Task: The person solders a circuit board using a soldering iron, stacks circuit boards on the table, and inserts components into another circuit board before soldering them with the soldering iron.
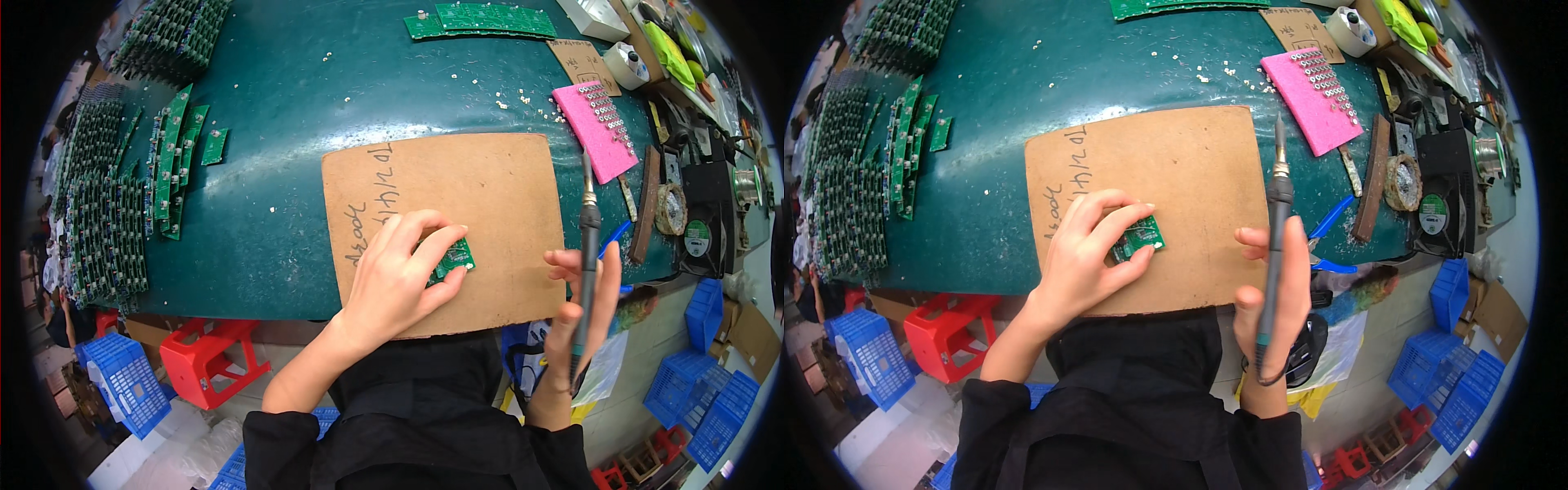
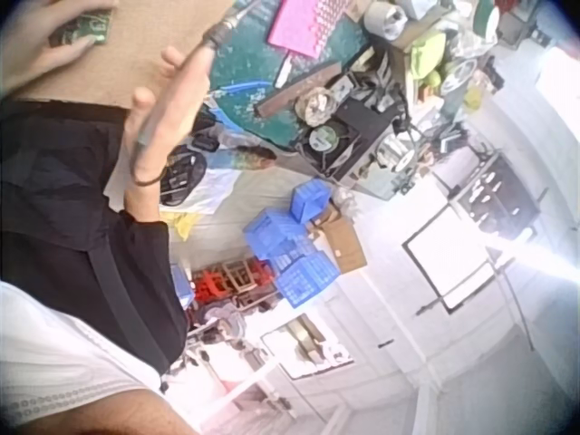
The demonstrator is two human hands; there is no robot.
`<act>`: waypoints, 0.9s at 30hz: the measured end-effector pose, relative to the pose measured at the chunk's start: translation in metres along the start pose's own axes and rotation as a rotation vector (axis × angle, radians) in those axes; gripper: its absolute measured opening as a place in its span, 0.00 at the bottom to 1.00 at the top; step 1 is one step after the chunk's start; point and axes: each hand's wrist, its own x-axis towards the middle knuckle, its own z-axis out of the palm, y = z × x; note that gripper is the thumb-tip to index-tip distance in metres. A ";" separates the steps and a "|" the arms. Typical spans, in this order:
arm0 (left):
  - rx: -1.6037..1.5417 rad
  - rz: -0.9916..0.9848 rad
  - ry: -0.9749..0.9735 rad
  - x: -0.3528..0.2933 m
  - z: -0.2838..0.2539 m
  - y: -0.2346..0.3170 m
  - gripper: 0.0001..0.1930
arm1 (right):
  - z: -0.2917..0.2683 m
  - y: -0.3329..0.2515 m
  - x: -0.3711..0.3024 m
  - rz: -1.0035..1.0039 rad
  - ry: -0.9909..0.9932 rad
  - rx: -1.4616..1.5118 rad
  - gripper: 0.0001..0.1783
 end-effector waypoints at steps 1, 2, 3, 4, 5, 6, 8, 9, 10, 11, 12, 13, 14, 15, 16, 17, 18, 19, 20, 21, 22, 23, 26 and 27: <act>-0.001 -0.002 0.001 0.000 0.000 0.000 0.20 | -0.007 -0.002 -0.005 0.098 -0.010 0.097 0.39; -0.005 0.006 0.013 0.001 0.000 -0.001 0.20 | -0.011 -0.005 -0.005 0.081 0.022 0.096 0.27; -0.011 0.015 0.024 0.001 0.000 -0.002 0.20 | -0.017 -0.004 -0.008 0.118 0.008 0.170 0.21; -0.013 0.014 0.023 0.002 0.000 -0.001 0.20 | -0.021 -0.004 -0.010 0.155 -0.007 0.244 0.15; -0.007 0.021 0.019 0.002 0.000 0.000 0.21 | -0.020 -0.006 -0.014 0.212 0.028 0.350 0.07; 0.002 0.027 0.014 0.002 -0.001 -0.001 0.21 | -0.017 -0.001 -0.016 0.167 0.010 0.436 0.07; 0.008 0.024 0.014 0.002 0.000 -0.001 0.21 | -0.013 -0.005 -0.019 0.205 -0.025 0.399 0.07; 0.012 0.023 0.014 0.002 0.001 -0.001 0.21 | -0.011 0.000 -0.019 0.150 -0.047 0.397 0.07; 0.013 0.023 0.013 0.002 0.001 -0.001 0.21 | -0.011 -0.001 -0.020 0.151 -0.047 0.398 0.07; 0.011 0.021 0.017 0.002 0.001 -0.001 0.21 | -0.009 -0.004 -0.020 0.202 -0.045 0.364 0.08; 0.008 0.019 0.020 0.002 0.002 0.000 0.21 | -0.006 -0.007 -0.020 0.252 -0.044 0.328 0.10; 0.008 0.019 0.019 0.002 0.002 0.000 0.21 | -0.003 -0.007 -0.020 0.243 -0.040 0.319 0.10; 0.012 0.018 0.025 0.002 0.002 0.000 0.21 | -0.003 -0.005 -0.020 0.243 -0.038 0.319 0.10; 0.016 0.017 0.031 0.001 0.003 0.000 0.21 | -0.003 -0.002 -0.022 0.233 -0.046 0.357 0.08; 0.016 0.018 0.031 0.001 0.003 0.000 0.21 | -0.003 0.001 -0.024 0.223 -0.054 0.396 0.06; 0.025 0.024 0.038 0.001 0.004 0.001 0.21 | -0.003 0.004 -0.024 0.202 -0.061 0.393 0.06; 0.034 0.029 0.045 0.001 0.004 0.001 0.21 | -0.003 0.004 -0.025 0.203 -0.061 0.393 0.06; 0.034 0.030 0.045 0.001 0.004 0.001 0.21 | -0.002 0.004 -0.025 0.213 -0.063 0.387 0.07; 0.031 0.027 0.050 0.001 0.005 0.001 0.21 | -0.002 0.003 -0.025 0.224 -0.066 0.381 0.07; 0.030 0.025 0.055 0.001 0.005 0.001 0.21 | -0.002 0.003 -0.025 0.224 -0.067 0.381 0.07; 0.030 0.024 0.054 0.001 0.005 0.001 0.21 | -0.002 0.001 -0.025 0.239 -0.072 0.371 0.07; 0.040 0.049 0.081 0.001 0.006 0.000 0.20 | -0.003 0.000 -0.025 0.253 -0.078 0.361 0.07; 0.036 0.076 0.121 0.001 0.008 -0.001 0.19 | -0.005 -0.002 -0.025 0.281 -0.099 0.336 0.07; 0.023 0.078 0.134 0.000 0.009 -0.001 0.17 | -0.005 -0.003 -0.025 0.280 -0.098 0.336 0.07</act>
